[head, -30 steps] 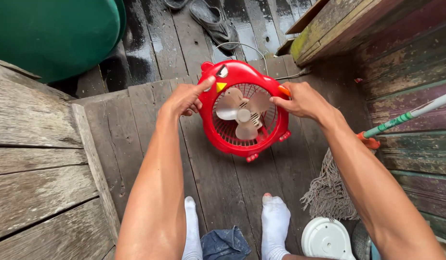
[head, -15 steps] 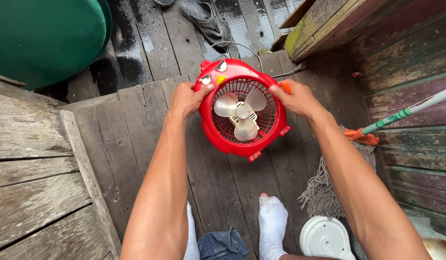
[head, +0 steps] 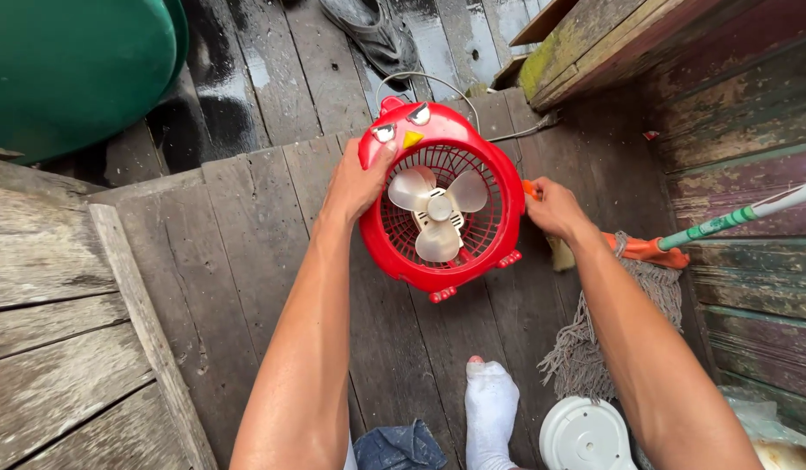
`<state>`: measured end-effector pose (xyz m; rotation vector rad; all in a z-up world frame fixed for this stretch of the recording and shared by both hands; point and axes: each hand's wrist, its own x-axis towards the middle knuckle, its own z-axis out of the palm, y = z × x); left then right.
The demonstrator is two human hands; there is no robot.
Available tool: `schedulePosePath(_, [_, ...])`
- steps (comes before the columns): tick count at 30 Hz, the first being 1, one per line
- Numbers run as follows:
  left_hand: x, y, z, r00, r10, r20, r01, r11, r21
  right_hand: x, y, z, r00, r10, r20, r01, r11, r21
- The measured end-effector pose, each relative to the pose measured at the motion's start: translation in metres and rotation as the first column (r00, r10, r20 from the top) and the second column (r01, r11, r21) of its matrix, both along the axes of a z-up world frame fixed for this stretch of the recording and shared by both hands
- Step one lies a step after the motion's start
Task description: Cleaning a portable electric fan with a brush.
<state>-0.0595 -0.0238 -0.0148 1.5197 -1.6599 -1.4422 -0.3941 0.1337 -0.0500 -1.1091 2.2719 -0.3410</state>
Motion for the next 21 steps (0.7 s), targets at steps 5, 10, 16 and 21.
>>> schedulePosePath(5, [-0.006, -0.002, 0.005, 1.0, -0.002, 0.011, 0.003, 0.999, -0.034, 0.036, -0.019, 0.058, 0.935, 0.081, -0.345, -0.277, 0.773, -0.57])
schedulePosePath(10, [-0.025, 0.0, -0.006, 0.999, -0.004, 0.039, 0.009, 0.992, -0.128, 0.135, -0.039, 0.111, 0.794, 0.395, -0.462, -0.542, 0.803, -0.246])
schedulePosePath(16, [-0.032, 0.022, -0.003, 0.996, 0.066, 0.052, -0.048, 0.953, -0.298, 0.145, -0.026, 0.034, 0.814, 0.454, -0.362, -0.49, 0.872, -0.007])
schedulePosePath(21, [-0.037, 0.031, -0.008, 0.997, 0.029, 0.075, -0.005, 0.954, -0.3, 0.175, -0.037, 0.073, 0.578, 0.578, -0.577, -0.489, 0.811, 0.322])
